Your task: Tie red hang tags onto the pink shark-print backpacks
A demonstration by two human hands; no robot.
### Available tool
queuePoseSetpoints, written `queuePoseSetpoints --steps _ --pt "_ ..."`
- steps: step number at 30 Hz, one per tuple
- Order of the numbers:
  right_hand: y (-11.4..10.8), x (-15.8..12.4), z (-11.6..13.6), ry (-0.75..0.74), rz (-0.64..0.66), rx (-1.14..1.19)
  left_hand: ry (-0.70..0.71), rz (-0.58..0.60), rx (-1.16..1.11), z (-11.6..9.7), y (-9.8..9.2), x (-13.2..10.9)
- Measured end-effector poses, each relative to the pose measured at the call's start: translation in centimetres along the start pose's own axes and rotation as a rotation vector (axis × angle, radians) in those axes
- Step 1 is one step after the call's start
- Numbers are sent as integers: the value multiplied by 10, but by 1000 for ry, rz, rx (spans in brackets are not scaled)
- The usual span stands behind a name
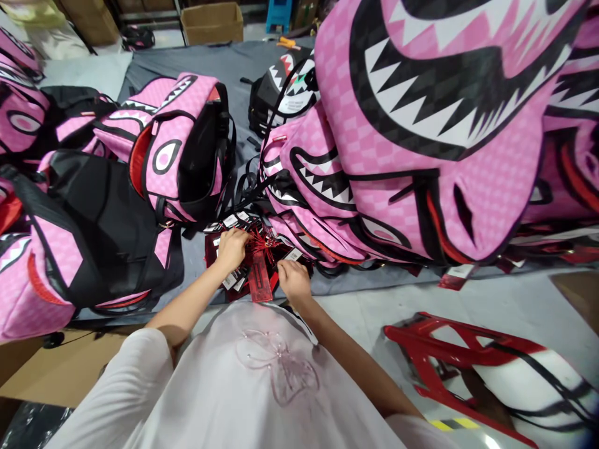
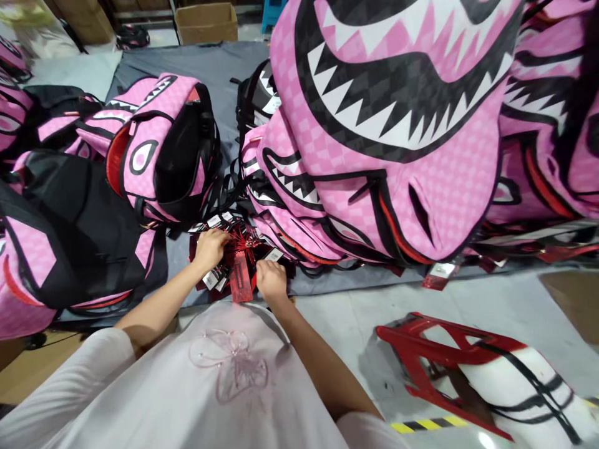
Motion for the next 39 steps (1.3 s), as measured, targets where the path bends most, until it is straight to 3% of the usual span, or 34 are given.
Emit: queuePoseSetpoints --steps 5,13,17,27,33,35,39 --pt "3 26 29 6 164 22 122 261 170 3 18 25" --pt "7 38 37 72 267 -3 88 261 97 17 21 28" --pt "9 40 41 44 272 -47 158 297 172 15 16 34" --pt "14 69 58 42 344 -134 312 252 415 -11 -28 22" --pt "16 76 60 98 344 -96 248 276 495 5 -57 8" --pt "14 79 56 133 337 -82 198 236 512 13 -71 5" --pt "12 82 64 -30 284 47 166 149 461 6 -92 5"
Point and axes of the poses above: each hand's wrist, its own x-axis towards the middle knuckle, its own y-axis out of the palm, z = x × y, the point moved 2 cm from there along x, towards the middle knuckle, and after that the axes turned 6 degrees about -x, right-handed, at the moved point
